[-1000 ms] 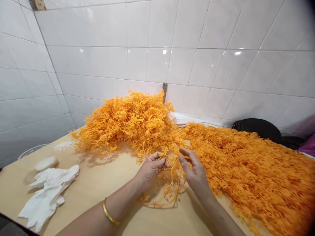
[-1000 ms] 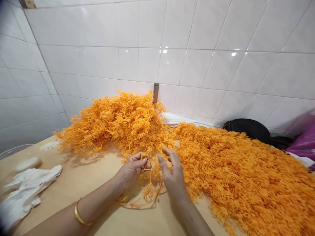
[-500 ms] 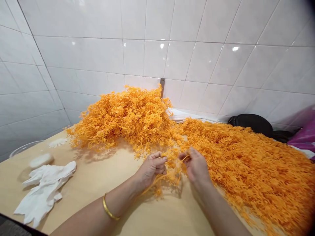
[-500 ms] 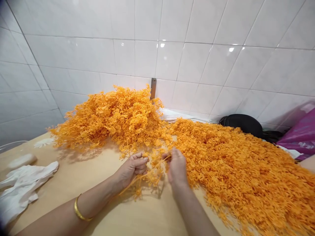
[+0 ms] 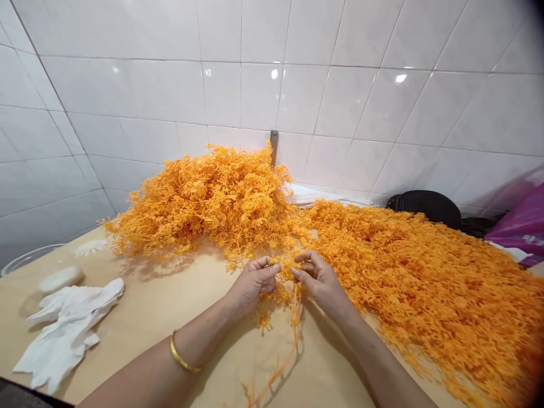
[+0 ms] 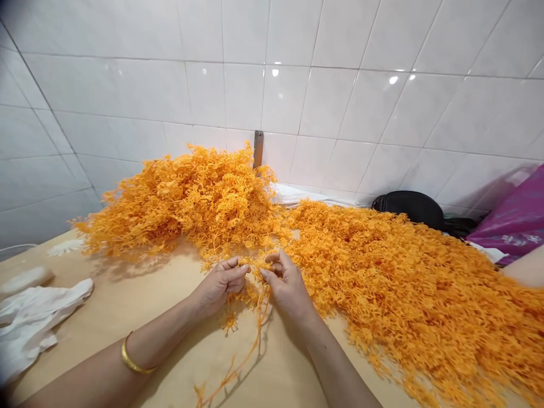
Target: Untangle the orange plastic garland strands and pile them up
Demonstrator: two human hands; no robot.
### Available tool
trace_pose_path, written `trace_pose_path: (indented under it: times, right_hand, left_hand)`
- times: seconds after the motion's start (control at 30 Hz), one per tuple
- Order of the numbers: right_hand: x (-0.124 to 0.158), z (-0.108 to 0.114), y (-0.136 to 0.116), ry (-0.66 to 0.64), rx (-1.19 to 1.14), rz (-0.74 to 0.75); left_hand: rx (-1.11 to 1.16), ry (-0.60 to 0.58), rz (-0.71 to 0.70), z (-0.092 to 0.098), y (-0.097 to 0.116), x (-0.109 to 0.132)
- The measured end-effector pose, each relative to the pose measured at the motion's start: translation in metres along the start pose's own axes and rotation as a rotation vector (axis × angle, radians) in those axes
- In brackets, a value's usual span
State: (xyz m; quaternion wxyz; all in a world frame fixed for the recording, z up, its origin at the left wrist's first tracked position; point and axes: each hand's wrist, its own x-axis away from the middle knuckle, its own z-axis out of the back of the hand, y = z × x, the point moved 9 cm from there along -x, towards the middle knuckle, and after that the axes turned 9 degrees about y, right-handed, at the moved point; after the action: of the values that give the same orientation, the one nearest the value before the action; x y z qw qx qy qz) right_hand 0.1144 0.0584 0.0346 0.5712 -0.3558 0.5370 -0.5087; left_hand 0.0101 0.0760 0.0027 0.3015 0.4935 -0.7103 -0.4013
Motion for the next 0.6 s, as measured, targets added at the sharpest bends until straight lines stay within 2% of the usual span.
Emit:
trace_pose_path:
  times: [0.13, 0.27, 0.43, 0.53, 0.6]
  right_hand:
    - [0.005, -0.012, -0.005, -0.06, 0.082, 0.076]
    - [0.006, -0.018, -0.005, -0.129, 0.045, 0.124]
    - [0.002, -0.012, 0.011, -0.104, -0.088, 0.025]
    - [0.001, -0.01, 0.017, -0.105, -0.128, -0.057]
    - [-0.002, -0.003, 0.022, -0.038, -0.166, -0.125]
  left_hand:
    - [-0.024, -0.037, 0.018, -0.003, -0.005, 0.001]
    - [-0.058, -0.078, 0.027, -0.004, -0.007, 0.002]
    - [-0.083, -0.117, 0.06, -0.008, -0.009, 0.004]
    - [-0.069, -0.061, 0.065, -0.003, -0.009, 0.002]
    - [-0.043, -0.005, 0.05, 0.002, -0.008, -0.001]
